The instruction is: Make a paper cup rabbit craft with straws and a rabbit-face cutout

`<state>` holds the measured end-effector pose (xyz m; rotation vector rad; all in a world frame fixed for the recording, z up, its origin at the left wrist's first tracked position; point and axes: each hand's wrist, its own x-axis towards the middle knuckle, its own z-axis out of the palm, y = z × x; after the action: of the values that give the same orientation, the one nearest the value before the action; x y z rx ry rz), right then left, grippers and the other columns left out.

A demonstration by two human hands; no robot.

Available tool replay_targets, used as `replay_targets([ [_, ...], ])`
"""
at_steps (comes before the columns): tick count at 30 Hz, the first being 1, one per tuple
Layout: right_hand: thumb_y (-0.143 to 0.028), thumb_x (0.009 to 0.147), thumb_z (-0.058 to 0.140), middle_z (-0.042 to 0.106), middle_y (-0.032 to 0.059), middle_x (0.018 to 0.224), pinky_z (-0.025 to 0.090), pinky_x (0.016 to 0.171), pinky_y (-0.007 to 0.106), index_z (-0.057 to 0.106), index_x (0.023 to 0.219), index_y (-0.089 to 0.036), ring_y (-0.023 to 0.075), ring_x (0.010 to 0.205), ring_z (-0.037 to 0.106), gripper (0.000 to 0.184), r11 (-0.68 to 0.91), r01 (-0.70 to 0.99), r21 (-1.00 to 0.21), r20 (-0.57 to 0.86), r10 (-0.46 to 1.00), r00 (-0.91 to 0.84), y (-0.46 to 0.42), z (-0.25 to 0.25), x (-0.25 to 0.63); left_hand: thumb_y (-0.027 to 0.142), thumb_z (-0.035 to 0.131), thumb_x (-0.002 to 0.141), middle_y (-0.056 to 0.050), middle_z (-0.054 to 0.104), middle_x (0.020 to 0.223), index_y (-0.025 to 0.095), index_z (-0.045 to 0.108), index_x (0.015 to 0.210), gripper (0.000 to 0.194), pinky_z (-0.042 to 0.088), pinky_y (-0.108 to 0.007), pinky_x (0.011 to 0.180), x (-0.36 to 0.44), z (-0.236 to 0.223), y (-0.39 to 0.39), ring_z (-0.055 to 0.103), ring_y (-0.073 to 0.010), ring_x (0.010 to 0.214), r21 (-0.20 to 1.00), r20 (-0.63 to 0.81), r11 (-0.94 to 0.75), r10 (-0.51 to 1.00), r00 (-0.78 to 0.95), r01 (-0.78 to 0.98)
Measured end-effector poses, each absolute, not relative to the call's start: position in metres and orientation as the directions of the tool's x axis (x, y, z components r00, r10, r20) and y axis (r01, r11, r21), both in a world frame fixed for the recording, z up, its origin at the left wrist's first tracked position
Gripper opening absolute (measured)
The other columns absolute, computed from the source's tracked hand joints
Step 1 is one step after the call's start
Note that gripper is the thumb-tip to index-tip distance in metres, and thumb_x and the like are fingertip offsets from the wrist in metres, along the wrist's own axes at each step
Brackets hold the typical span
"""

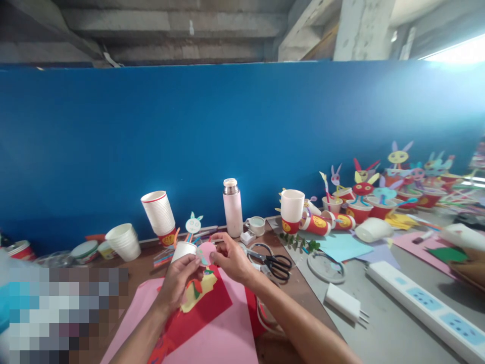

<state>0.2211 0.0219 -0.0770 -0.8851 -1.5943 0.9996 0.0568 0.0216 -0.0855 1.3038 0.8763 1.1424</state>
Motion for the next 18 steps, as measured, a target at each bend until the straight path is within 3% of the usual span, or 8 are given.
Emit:
replay_targets([
  [3, -0.019, 0.078, 0.050, 0.058, -0.0009, 0.076, 0.045, 0.059, 0.023, 0.048, 0.103, -0.021, 0.0123, 0.068, 0.055, 0.025, 0.473, 0.200, -0.858, 0.456, 0.881, -0.129, 0.020, -0.074, 0.223, 0.032, 0.059, 0.074, -0.001, 0.058, 0.059, 0.011, 0.061, 0.067, 0.021, 0.041, -0.021, 0.052, 0.056, -0.087, 0.023, 0.051, -0.0096, 0.051, 0.987, 0.110, -0.076, 0.962, 0.249, -0.143],
  [5, -0.021, 0.079, 0.051, 0.059, 0.0026, 0.084, 0.044, 0.067, 0.026, 0.054, 0.095, -0.020, 0.0141, 0.076, 0.055, 0.016, 0.571, 0.369, -0.733, 0.590, 0.804, -0.071, 0.018, -0.070, 0.225, 0.031, 0.060, 0.073, -0.001, 0.058, 0.059, 0.011, 0.061, 0.066, 0.021, 0.041, -0.021, 0.051, 0.055, -0.089, 0.025, 0.051, -0.0092, 0.050, 0.988, 0.105, -0.073, 0.966, 0.237, -0.140],
  [7, -0.021, 0.081, 0.050, 0.059, 0.0040, 0.086, 0.041, 0.074, 0.027, 0.059, 0.087, -0.020, 0.0152, 0.082, 0.053, 0.011, 0.659, 0.488, -0.573, 0.701, 0.702, -0.125, 0.015, -0.067, 0.226, 0.031, 0.060, 0.073, -0.001, 0.058, 0.059, 0.011, 0.060, 0.066, 0.021, 0.040, -0.020, 0.051, 0.054, -0.091, 0.027, 0.050, -0.0087, 0.050, 0.988, 0.100, -0.070, 0.969, 0.225, -0.138],
  [10, -0.024, 0.082, 0.052, 0.060, 0.0038, 0.085, 0.037, 0.077, 0.028, 0.061, 0.083, -0.020, 0.0159, 0.084, 0.052, 0.010, 0.710, 0.566, -0.419, 0.725, 0.636, -0.262, 0.012, -0.065, 0.225, 0.032, 0.060, 0.073, 0.000, 0.056, 0.058, 0.012, 0.060, 0.065, 0.021, 0.038, -0.019, 0.049, 0.053, -0.091, 0.028, 0.049, -0.0079, 0.049, 0.987, 0.099, -0.067, 0.970, 0.221, -0.145],
  [13, -0.030, 0.080, 0.056, 0.060, 0.0038, 0.085, 0.035, 0.077, 0.029, 0.062, 0.082, -0.020, 0.0166, 0.083, 0.052, 0.012, 0.681, 0.623, -0.385, 0.681, 0.665, -0.307, 0.011, -0.066, 0.222, 0.032, 0.060, 0.073, 0.000, 0.056, 0.058, 0.012, 0.059, 0.064, 0.022, 0.038, -0.019, 0.049, 0.054, -0.089, 0.026, 0.048, -0.0079, 0.049, 0.986, 0.100, -0.064, 0.967, 0.234, -0.155],
  [18, -0.031, 0.078, 0.058, 0.061, 0.0018, 0.079, 0.035, 0.074, 0.026, 0.063, 0.083, -0.021, 0.0151, 0.078, 0.054, 0.013, 0.645, 0.611, -0.459, 0.617, 0.726, -0.302, 0.011, -0.067, 0.220, 0.033, 0.060, 0.073, 0.000, 0.055, 0.058, 0.011, 0.061, 0.067, 0.023, 0.038, -0.020, 0.049, 0.055, -0.086, 0.024, 0.047, -0.0083, 0.050, 0.984, 0.109, -0.069, 0.961, 0.255, -0.162],
])
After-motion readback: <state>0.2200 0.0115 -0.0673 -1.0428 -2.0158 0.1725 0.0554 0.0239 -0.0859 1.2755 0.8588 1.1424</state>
